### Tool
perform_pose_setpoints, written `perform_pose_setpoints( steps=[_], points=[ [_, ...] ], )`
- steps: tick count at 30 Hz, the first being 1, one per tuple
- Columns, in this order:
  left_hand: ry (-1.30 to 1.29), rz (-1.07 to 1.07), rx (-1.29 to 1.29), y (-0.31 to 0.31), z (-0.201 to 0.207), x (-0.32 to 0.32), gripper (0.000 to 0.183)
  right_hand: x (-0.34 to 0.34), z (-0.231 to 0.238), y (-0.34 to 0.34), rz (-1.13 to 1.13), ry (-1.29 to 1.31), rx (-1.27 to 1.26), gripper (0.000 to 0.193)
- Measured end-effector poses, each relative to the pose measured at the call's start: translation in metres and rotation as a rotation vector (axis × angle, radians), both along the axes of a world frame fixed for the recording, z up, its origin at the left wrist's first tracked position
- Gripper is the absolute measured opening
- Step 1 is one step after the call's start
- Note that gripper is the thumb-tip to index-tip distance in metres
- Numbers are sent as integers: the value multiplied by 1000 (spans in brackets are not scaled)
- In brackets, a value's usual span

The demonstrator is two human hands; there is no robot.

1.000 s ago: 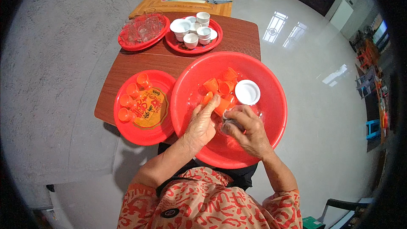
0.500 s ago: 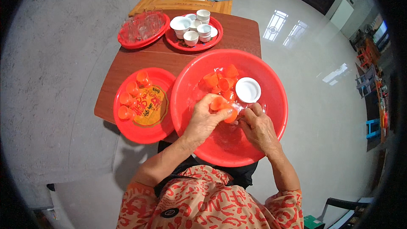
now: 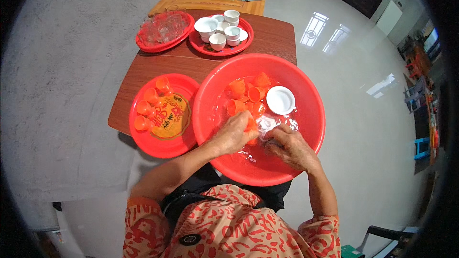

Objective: The person sits on the floor and cleans small orange plastic bottle caps. They pick up each cap from a red basin filled with water, scrub it with a grey cloth, and place the cleaned cap onto a red plate. The process is repeated for multiple caps throughout the video.

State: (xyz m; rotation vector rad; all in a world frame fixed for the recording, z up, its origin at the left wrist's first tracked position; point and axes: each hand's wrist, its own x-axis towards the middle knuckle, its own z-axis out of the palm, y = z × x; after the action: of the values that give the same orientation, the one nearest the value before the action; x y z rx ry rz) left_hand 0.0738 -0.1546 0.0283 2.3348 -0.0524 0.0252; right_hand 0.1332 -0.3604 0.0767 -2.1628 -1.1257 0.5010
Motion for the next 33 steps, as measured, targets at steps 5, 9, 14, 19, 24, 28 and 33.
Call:
perform_pose_setpoints(
  steps=[5, 9, 14, 19, 24, 28, 33],
  points=[
    [401, 190, -908, 5, 24, 5, 33, -4, 11, -4, -189, -54, 102, 24],
    [477, 180, -1175, 9, 26, 6, 25, -4, 6, -11, -183, -256, -60, 19],
    [316, 142, -1002, 7, 26, 5, 21, -6, -2, -11, -157, -319, -184, 17],
    [-97, 98, -609, 2, 25, 1, 27, -5, -9, -12, -87, -426, -201, 19],
    [-297, 15, -338, -6, 37, -1, 37, -7, -7, -13, -47, -422, -388, 33],
    [-239, -8, -480, -3, 30, -3, 37, -6, -5, -9, -177, -387, -100, 54],
    [-243, 7, -694, -8, 27, -4, 36, -10, 2, -2, -285, 185, 336, 61]
  ],
)
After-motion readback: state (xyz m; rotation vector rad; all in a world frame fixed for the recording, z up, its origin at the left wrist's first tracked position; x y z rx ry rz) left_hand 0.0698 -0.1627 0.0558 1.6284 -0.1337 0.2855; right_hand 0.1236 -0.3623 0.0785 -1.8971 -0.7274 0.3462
